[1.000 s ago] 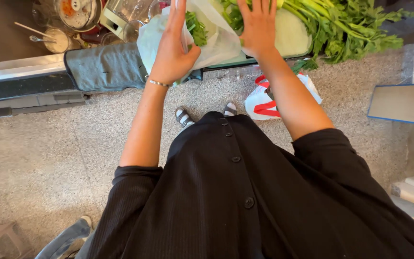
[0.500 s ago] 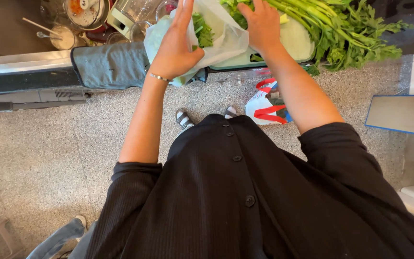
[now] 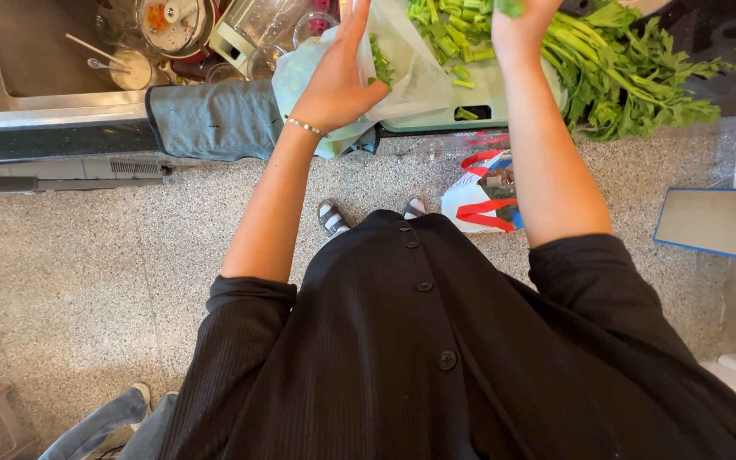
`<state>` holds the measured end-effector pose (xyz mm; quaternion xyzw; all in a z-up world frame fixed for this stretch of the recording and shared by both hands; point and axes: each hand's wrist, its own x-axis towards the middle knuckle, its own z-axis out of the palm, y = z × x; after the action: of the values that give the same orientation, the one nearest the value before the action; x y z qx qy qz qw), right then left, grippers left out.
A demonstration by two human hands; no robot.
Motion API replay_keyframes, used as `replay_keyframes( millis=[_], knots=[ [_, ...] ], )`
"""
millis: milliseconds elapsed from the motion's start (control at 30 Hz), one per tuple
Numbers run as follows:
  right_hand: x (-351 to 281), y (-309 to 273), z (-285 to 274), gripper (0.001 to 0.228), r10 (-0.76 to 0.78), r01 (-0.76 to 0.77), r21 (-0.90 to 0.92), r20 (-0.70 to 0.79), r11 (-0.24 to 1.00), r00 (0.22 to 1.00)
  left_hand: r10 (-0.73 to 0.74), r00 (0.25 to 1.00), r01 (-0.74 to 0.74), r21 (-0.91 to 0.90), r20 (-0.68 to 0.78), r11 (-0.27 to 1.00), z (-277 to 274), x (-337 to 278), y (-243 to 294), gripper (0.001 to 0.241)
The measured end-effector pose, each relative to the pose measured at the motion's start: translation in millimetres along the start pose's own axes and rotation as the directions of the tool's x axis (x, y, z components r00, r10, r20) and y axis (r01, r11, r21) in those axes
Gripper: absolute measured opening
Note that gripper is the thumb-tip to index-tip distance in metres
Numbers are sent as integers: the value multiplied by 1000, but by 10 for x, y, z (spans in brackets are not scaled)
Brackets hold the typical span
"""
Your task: Wash celery in a kitchen sink, cut it on a cutting board using a knife, and place the cut pieces into a plastic bag.
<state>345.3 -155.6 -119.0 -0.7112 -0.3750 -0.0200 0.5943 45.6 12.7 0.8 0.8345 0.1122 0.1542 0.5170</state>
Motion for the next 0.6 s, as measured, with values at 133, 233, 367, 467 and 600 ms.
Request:
replay_keyframes(
  millis=[133, 233, 367, 467, 600],
  knots=[
    [-275, -869, 312, 31, 493, -406, 642, 50, 650, 868, 176, 984, -175, 44, -11, 984, -51, 11, -86, 109],
    [-262, -1527, 881, 33, 503, -540, 713, 299, 448, 811, 86, 996, -82, -125, 21, 989, -200, -25, 128, 108],
    [-311, -1365, 1330, 35, 44, -259, 429, 451, 865, 892, -30, 999, 28, -73, -22, 997, -299, -183, -125, 98],
    [-160, -1460, 1149, 50, -311, 310, 126, 674, 942, 670, 40, 998, -54, -276, -56, 960, -420, -265, 6, 104],
    [-59, -1942, 981, 53, -159, 402, -189, 710, 896, 686, -6, 1000, 9, -310, 12, 951, -377, -378, 207, 100]
  ],
)
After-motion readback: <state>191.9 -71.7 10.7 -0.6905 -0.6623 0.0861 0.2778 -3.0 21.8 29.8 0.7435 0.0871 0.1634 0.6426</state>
